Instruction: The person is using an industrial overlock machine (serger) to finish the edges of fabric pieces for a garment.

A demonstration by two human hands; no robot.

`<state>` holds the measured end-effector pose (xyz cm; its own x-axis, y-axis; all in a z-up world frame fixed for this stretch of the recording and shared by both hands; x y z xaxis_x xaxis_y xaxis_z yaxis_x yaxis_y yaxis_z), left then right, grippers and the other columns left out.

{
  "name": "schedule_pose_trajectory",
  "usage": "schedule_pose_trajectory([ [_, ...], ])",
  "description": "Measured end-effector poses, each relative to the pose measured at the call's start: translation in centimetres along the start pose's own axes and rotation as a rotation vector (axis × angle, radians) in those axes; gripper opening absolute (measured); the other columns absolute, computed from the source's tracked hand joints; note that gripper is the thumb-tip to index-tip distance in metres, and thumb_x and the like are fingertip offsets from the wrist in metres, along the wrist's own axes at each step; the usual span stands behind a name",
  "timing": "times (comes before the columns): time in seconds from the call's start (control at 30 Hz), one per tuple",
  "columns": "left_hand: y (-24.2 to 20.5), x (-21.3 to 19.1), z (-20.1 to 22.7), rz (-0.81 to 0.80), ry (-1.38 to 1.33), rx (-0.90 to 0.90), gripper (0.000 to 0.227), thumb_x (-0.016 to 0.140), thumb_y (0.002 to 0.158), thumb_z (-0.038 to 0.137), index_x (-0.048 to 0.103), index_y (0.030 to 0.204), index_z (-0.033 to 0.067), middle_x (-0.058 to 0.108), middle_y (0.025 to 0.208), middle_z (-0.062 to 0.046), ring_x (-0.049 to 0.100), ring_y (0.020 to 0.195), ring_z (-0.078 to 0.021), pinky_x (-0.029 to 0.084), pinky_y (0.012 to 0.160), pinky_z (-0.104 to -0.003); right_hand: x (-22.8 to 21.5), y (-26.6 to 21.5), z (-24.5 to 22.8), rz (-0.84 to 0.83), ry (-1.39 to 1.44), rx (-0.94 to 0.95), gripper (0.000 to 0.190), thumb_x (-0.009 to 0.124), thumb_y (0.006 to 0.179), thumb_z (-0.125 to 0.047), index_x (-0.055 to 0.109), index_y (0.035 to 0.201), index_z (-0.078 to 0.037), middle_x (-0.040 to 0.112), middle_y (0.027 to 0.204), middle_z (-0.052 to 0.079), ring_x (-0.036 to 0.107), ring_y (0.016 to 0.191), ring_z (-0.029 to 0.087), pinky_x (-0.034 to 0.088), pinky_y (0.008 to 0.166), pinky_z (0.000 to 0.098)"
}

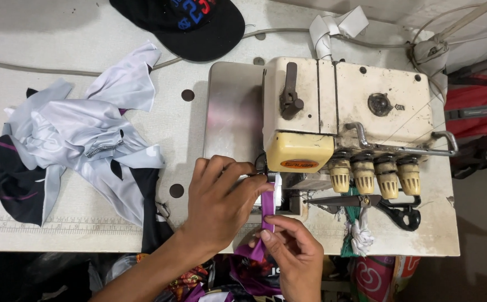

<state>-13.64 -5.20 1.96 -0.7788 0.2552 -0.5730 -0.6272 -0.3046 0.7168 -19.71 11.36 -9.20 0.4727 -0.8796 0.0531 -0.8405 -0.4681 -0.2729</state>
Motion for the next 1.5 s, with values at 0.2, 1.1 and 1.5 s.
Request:
schedule_pose_trajectory([
  [0.2, -0.1, -0.2, 0.4, 0.012, 0.048, 0.007, 0.014, 0.085, 0.098, 0.021, 0.071, 0.098, 0.0185, 0.067, 0.1, 0.0, 0.053, 0.087, -0.0244, 0.032, 0.073, -0.04, -0.4, 0.3, 0.0, 0.008, 0.011, -0.029, 0.027, 0.082, 0.084, -0.003, 0.079, 0.11, 0.004, 0.084, 0.077, 0.02, 0.079, 0.062, 0.026, 0.063, 0.056, 0.0333],
  [1.1, 0.1, -0.9, 0.5, -0.308, -0.206, 0.325, 0.018, 0.075, 0.101, 0.026, 0.066, 0.103, 0.0099, 0.069, 0.128, -0.009, 0.061, 0.116, -0.0362, 0.045, 0.089, -0.048, -1.2, -1.5, 2.1, -0.113, -0.077, 0.101, 0.026, 0.084, 0.083, 0.0, 0.087, 0.108, 0.005, 0.083, 0.074, 0.015, 0.073, 0.061, 0.022, 0.065, 0.06, 0.0331],
  [1.5, 1.5, 0.3, -1.0, -0.434, -0.006, 0.34, 0.037, 0.067, 0.102, 0.041, 0.076, 0.122, 0.0103, 0.075, 0.12, -0.009, 0.062, 0.117, -0.0357, 0.044, 0.093, -0.052, -0.9, -0.4, 1.9, -0.024, -0.063, 0.179, 0.014, 0.084, 0.084, -0.001, 0.086, 0.096, 0.008, 0.076, 0.068, 0.013, 0.07, 0.062, 0.024, 0.063, 0.057, 0.036],
])
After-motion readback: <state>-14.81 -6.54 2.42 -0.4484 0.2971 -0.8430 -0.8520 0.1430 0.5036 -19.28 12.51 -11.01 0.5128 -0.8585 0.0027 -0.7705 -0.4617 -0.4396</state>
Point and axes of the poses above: each hand's wrist, its own y-axis towards the middle knuckle, its own x-axis out of the palm, z = x × y, the point moved 9 cm from there along y, towards the middle knuckle
